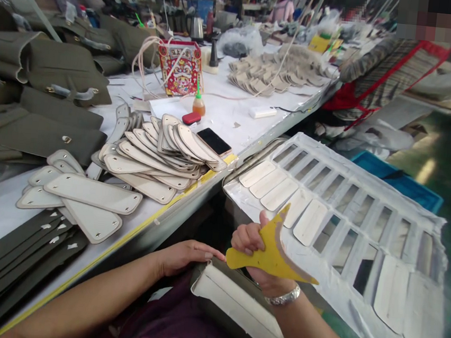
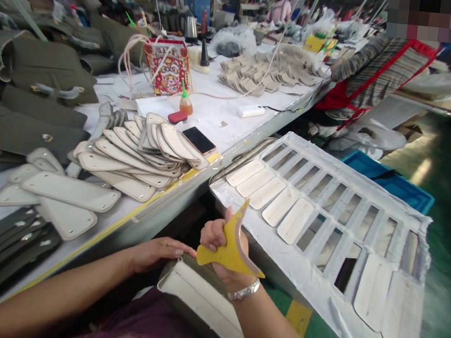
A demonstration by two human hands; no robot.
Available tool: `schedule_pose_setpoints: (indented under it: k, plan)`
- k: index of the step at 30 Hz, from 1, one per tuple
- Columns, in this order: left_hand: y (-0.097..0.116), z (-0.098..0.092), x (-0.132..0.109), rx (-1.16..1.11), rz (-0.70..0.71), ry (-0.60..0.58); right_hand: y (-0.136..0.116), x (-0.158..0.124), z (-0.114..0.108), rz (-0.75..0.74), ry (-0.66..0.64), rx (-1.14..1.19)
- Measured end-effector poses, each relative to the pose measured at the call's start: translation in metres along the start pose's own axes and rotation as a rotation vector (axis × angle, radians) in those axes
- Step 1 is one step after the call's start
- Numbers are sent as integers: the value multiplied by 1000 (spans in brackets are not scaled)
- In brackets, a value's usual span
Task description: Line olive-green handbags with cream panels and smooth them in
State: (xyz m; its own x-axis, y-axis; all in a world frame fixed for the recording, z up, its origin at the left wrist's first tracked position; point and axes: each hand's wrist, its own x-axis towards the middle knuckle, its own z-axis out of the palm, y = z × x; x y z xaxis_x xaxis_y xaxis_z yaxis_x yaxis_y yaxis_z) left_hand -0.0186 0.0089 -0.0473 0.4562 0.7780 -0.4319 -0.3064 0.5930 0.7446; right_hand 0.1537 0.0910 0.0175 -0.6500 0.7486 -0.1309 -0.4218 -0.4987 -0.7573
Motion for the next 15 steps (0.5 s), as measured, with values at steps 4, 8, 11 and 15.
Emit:
schedule_pose_setpoints:
  k: [4, 8, 11, 15]
  plan:
    - [-2, -3, 3, -38, -49, 63, 11, 2, 8, -17, -72, 166]
    - [-2, -3, 4, -43, -37, 102, 19, 10, 8, 40, -96, 161]
    - [-2, -3, 3, -9, -27, 104, 17, 16, 8, 85, -78, 77]
    - [-3, -2, 1, 53, 77, 26, -7, 19, 7, 31, -37, -259]
